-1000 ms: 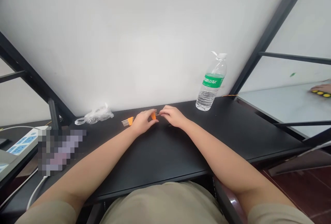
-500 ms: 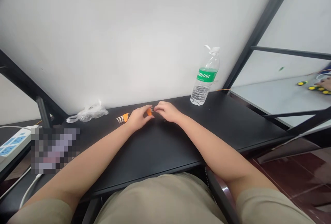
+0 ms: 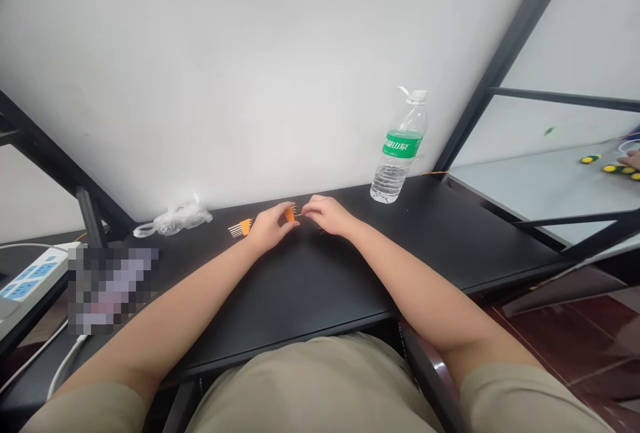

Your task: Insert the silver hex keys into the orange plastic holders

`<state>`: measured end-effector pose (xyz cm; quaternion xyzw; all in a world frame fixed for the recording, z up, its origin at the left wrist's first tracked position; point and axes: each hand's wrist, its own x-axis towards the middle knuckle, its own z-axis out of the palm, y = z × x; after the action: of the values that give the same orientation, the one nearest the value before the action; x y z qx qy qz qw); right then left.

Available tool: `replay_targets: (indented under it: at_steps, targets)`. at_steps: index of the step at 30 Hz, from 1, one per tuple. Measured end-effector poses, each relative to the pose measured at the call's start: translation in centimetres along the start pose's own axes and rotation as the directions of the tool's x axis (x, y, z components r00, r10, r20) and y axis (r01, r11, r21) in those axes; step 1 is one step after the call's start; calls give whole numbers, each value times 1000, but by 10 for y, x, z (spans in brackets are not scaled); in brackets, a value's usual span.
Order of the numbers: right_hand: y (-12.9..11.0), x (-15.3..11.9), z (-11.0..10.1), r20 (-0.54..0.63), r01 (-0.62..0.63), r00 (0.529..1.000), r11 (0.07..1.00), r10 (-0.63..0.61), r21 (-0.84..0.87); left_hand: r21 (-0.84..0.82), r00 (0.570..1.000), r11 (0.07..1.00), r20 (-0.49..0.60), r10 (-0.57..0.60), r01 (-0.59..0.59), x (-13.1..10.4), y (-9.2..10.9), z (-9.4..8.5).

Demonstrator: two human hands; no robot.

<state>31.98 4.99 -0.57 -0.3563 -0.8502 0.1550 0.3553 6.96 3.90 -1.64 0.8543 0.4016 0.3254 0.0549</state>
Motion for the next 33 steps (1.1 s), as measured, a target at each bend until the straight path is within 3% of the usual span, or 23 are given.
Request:
replay_targets:
  at_steps: [17,21,26,29,31,33]
  targets:
    - [2,0,-4,61,-39,997,999,38,6,60,997,995,31,74,-76,-1,2,4]
    - [-9,1,6,59,-16,998,1000,17,-10,60,993,993,71,96,-100,-2,7,4]
    - [-18,3,22,55,-183,983,971,176,154,-16,996,999,77,35,-34,-2,11,1]
    - [-7,1,10,54,-245,969,956,239,162,-22,999,999,45,30,-29,-2,9,0]
    - [6,-1,-7,49,-232,972,973,230,18,-23,996,997,36,76,-75,-2,6,1]
    - [20,-5,-27,144,-217,962,969,232,-117,-14,992,993,45,122,-121,-2,4,3]
